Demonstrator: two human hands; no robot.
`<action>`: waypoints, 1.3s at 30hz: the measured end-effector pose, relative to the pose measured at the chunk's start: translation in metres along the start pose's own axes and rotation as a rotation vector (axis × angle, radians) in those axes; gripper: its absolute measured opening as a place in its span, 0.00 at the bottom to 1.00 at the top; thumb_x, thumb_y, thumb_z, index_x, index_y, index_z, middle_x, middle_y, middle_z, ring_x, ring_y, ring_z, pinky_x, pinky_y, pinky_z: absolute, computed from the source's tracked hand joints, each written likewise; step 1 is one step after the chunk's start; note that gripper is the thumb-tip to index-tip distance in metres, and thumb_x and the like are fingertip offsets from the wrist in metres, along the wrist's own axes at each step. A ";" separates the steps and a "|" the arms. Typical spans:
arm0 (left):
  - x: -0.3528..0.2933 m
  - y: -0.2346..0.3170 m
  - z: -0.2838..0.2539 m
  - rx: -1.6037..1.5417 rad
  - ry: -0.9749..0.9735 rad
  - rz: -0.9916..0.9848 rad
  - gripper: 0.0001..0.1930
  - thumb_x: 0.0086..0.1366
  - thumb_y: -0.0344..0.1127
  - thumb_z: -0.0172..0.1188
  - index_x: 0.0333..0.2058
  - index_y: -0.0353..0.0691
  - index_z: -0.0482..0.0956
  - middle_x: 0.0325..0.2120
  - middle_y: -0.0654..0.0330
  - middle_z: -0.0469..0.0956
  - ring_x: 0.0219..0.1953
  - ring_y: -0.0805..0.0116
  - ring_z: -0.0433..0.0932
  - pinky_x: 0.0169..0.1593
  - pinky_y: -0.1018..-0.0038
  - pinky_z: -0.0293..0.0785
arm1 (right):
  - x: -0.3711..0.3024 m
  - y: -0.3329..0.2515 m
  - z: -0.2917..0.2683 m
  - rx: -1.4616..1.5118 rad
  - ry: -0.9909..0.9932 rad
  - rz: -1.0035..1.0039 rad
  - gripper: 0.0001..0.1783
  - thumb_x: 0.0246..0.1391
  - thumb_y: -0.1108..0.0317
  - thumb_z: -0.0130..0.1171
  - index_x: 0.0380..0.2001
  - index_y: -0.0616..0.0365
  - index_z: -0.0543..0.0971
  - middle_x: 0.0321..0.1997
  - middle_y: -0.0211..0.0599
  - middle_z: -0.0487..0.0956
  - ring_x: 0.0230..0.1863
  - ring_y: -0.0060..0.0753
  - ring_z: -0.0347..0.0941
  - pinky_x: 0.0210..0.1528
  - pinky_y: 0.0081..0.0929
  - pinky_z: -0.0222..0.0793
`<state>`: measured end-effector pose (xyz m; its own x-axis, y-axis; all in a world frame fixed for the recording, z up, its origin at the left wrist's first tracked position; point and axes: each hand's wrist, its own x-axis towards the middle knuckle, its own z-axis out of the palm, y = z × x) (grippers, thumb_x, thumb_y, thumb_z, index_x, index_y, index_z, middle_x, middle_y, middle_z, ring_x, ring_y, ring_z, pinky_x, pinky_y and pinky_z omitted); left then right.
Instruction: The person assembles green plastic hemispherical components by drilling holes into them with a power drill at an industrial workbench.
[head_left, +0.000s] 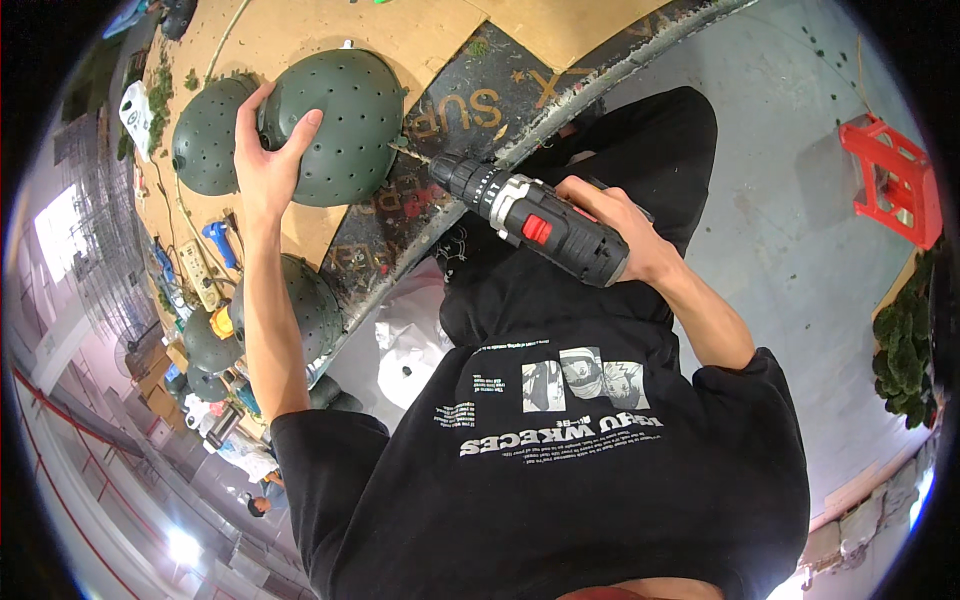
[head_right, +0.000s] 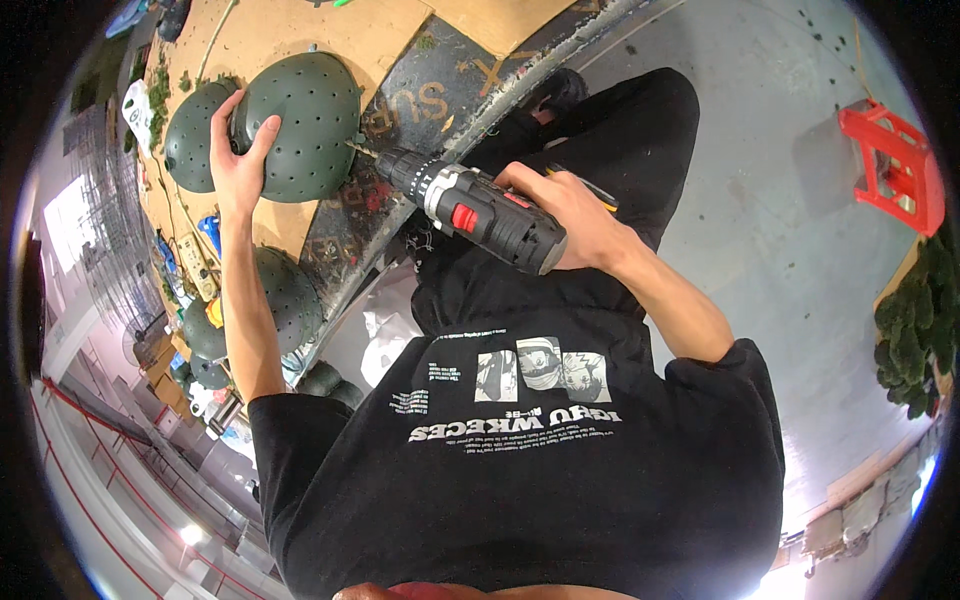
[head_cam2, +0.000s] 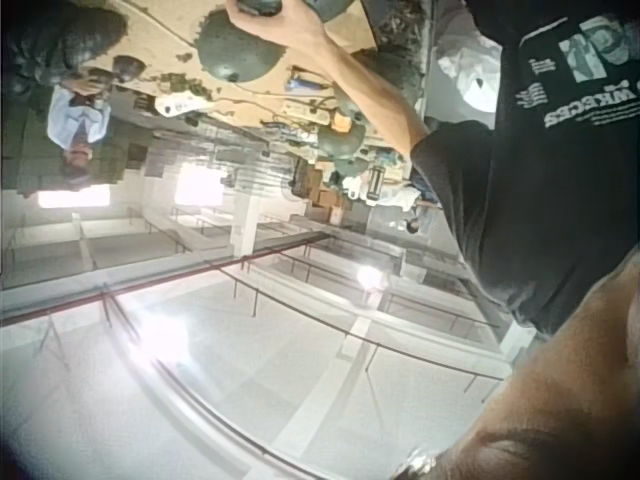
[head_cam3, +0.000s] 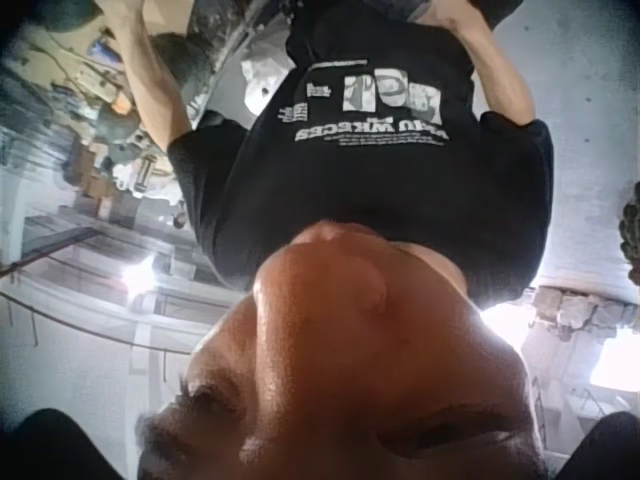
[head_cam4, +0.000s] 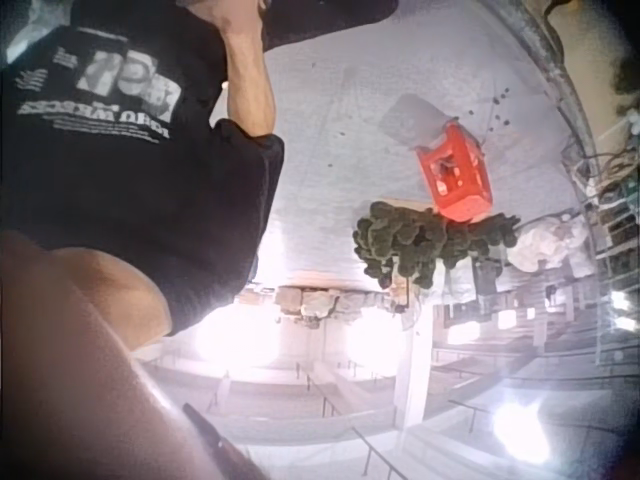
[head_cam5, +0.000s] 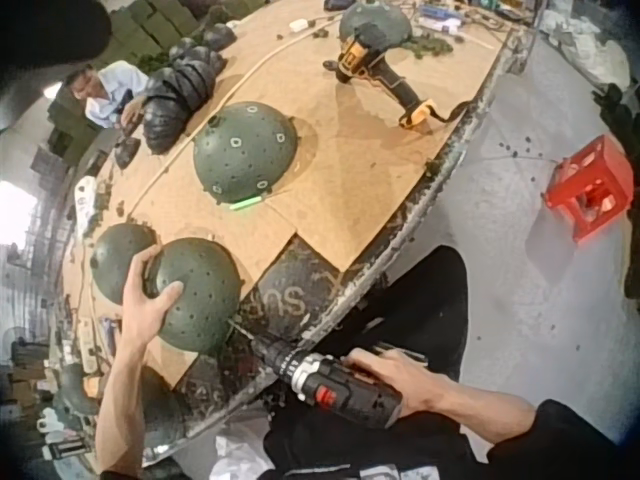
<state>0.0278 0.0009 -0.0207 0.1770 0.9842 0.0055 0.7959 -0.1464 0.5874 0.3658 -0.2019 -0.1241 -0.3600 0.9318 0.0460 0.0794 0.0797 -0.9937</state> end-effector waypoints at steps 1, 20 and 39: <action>0.000 0.000 0.000 0.008 0.001 0.005 0.33 0.61 0.43 0.73 0.61 0.37 0.73 0.49 0.53 0.80 0.50 0.65 0.79 0.55 0.70 0.76 | -0.001 0.002 0.000 -0.026 -0.006 0.009 0.24 0.42 0.69 0.70 0.45 0.59 0.74 0.32 0.48 0.82 0.33 0.58 0.80 0.35 0.41 0.72; 0.003 -0.005 -0.001 0.019 0.000 0.045 0.37 0.58 0.46 0.76 0.61 0.35 0.72 0.50 0.50 0.80 0.48 0.62 0.81 0.52 0.67 0.79 | 0.000 0.008 0.002 -0.068 -0.029 0.033 0.23 0.43 0.68 0.68 0.42 0.58 0.72 0.27 0.50 0.79 0.30 0.59 0.78 0.32 0.43 0.70; 0.002 -0.001 0.009 0.060 0.004 0.143 0.35 0.56 0.45 0.78 0.58 0.35 0.75 0.52 0.52 0.79 0.53 0.61 0.79 0.58 0.66 0.74 | 0.007 -0.012 0.011 -0.117 0.042 0.030 0.23 0.43 0.69 0.69 0.43 0.60 0.72 0.28 0.54 0.80 0.32 0.63 0.79 0.33 0.45 0.73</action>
<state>0.0326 0.0020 -0.0284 0.2888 0.9532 0.0891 0.7958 -0.2908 0.5312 0.3521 -0.2001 -0.1132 -0.3172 0.9481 0.0235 0.1980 0.0905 -0.9760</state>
